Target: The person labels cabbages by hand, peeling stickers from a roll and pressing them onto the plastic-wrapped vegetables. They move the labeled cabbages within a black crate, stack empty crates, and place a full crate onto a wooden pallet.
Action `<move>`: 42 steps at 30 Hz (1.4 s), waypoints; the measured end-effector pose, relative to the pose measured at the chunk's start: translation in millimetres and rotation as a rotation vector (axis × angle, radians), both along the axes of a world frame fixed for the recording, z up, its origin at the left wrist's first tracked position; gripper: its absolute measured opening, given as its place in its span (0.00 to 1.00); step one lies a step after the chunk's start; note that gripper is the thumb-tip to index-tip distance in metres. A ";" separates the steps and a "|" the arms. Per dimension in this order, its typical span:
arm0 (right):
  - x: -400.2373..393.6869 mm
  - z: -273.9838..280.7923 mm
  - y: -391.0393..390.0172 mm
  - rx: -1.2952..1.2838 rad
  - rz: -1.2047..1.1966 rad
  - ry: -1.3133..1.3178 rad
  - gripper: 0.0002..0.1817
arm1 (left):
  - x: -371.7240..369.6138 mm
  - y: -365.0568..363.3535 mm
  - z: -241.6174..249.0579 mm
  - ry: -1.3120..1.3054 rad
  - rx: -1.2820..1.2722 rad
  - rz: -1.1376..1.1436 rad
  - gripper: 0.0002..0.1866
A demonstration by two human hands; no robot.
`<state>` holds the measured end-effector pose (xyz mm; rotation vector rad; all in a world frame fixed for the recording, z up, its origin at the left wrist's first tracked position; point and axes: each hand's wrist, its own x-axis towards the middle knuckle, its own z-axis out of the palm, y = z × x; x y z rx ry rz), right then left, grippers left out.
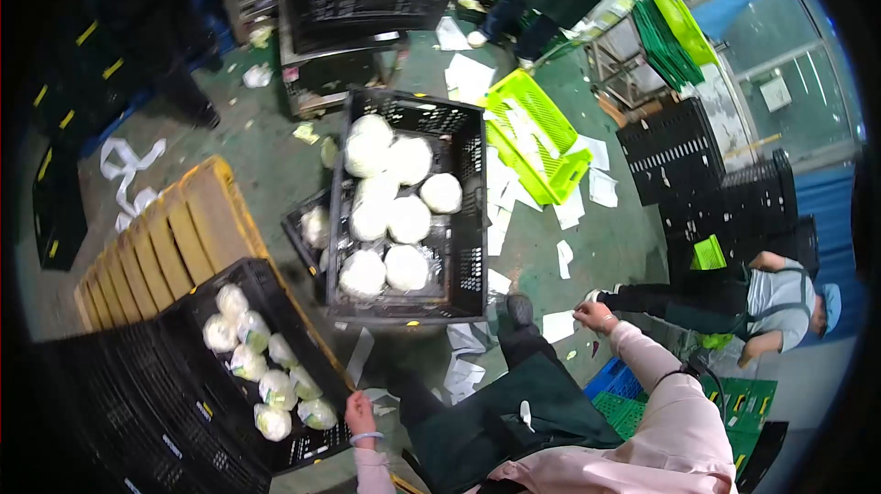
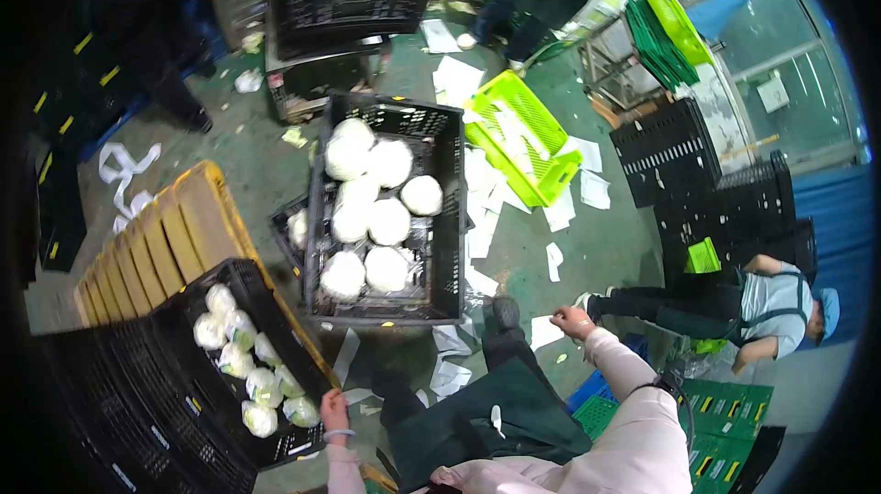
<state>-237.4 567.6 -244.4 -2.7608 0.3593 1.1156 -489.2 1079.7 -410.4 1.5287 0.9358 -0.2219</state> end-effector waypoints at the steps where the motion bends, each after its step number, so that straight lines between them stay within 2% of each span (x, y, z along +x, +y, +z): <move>1: -16.1 5.3 -29.0 0.049 -0.136 0.068 0.21 | 25.9 2.7 3.8 -0.058 0.025 0.023 0.11; 4: -36.4 20.0 -94.5 0.052 -0.149 0.126 0.21 | 118.0 8.9 20.7 -0.138 0.079 -0.005 0.11; 5: -37.2 15.6 -121.7 0.018 -0.233 0.154 0.21 | 157.9 6.0 43.8 -0.190 0.097 -0.037 0.11; 6: -30.0 10.2 -148.5 -0.017 -0.310 0.185 0.21 | 186.7 2.3 44.7 -0.228 0.143 -0.031 0.11; 7: -14.5 -2.9 -174.4 -0.007 -0.314 0.188 0.21 | 217.0 -7.5 55.5 -0.248 0.180 -0.013 0.10; 9: 30.6 -42.7 -227.6 -0.031 -0.135 0.063 0.21 | 261.7 -46.4 78.7 -0.318 0.220 0.068 0.12; 10: 76.1 -51.1 -229.6 -0.025 -0.128 0.126 0.21 | 280.9 -71.5 85.7 -0.320 0.228 0.120 0.12; 11: 109.5 -92.3 -256.7 0.087 -0.093 0.084 0.20 | 289.4 -99.4 81.8 -0.326 0.249 0.143 0.12; 13: 185.2 -168.4 -284.6 0.130 0.099 -0.064 0.19 | 319.5 -184.2 93.4 -0.255 0.132 0.200 0.10; 14: 224.7 -188.0 -279.4 0.062 0.076 -0.044 0.19 | 335.0 -231.0 97.9 -0.143 0.052 0.175 0.09; 15: 267.2 -186.5 -268.0 0.080 0.058 -0.038 0.19 | 345.5 -276.2 94.6 -0.148 -0.020 0.018 0.10; 16: 300.7 -193.9 -276.3 0.236 -0.005 -0.091 0.19 | 358.6 -329.6 85.6 0.004 -0.158 0.149 0.08; 17: 327.2 -219.9 -294.2 0.123 -0.008 -0.103 0.20 | 368.8 -377.1 78.9 0.096 -0.297 0.092 0.09; 18: 360.6 -224.6 -304.1 0.068 -0.061 -0.051 0.20 | 358.6 -418.0 48.9 0.195 -0.236 -0.167 0.12; 19: 388.2 -232.9 -320.3 0.017 -0.059 -0.086 0.20 | 374.1 -459.6 50.1 0.232 -0.427 -0.273 0.15; 21: 434.9 -252.8 -353.3 -0.024 -0.065 -0.169 0.20 | 427.6 -525.5 75.4 0.207 -0.529 -0.541 0.13; 24: 512.0 -277.1 -395.7 0.000 -0.111 -0.233 0.23 | 455.1 -586.6 52.5 0.195 -0.744 -0.537 0.16; 26: 552.1 -316.3 -427.3 -0.029 -0.153 -0.490 0.25 | 475.8 -605.8 28.3 0.191 -0.744 -0.560 0.16; 28: 598.4 -339.3 -452.9 0.156 -0.449 -0.525 0.26 | 500.9 -607.5 11.5 0.331 -0.684 -0.384 0.16; 29: 616.8 -358.8 -465.7 0.156 -0.453 -0.521 0.26 | 505.7 -606.5 -1.9 0.333 -0.646 -0.326 0.16; 31: 634.9 -396.1 -483.3 0.388 -0.917 -0.615 0.26 | 509.6 -596.3 -22.9 0.339 -0.597 -0.234 0.15; 32: 638.9 -400.4 -487.3 0.389 -0.923 -0.612 0.26 | 510.1 -591.1 -33.2 0.341 -0.562 -0.212 0.14; 34: 651.0 -398.3 -491.0 0.738 -1.279 -0.384 0.27 | 511.3 -579.9 -47.1 0.473 -0.555 -0.037 0.14; 36: 659.5 -405.9 -485.2 0.833 -1.294 -0.320 0.24 | 508.3 -568.2 -60.6 0.477 -0.532 0.003 0.13; 38: 661.1 -406.8 -473.6 1.050 -1.271 -0.554 0.21 | 504.3 -559.5 -59.6 0.486 -0.527 0.120 0.13; 39: 659.7 -395.5 -461.6 1.148 -1.243 -0.545 0.19 | 503.8 -557.5 -59.6 0.469 -0.511 0.109 0.14; 40: 656.8 -378.0 -443.4 1.253 -1.093 -0.587 0.17 | 511.2 -556.2 -54.5 0.477 -0.513 0.088 0.14; 42: 631.0 -303.0 -386.8 1.278 -0.820 -0.488 0.18 | 537.7 -557.2 -42.6 0.404 -0.290 -0.185 0.18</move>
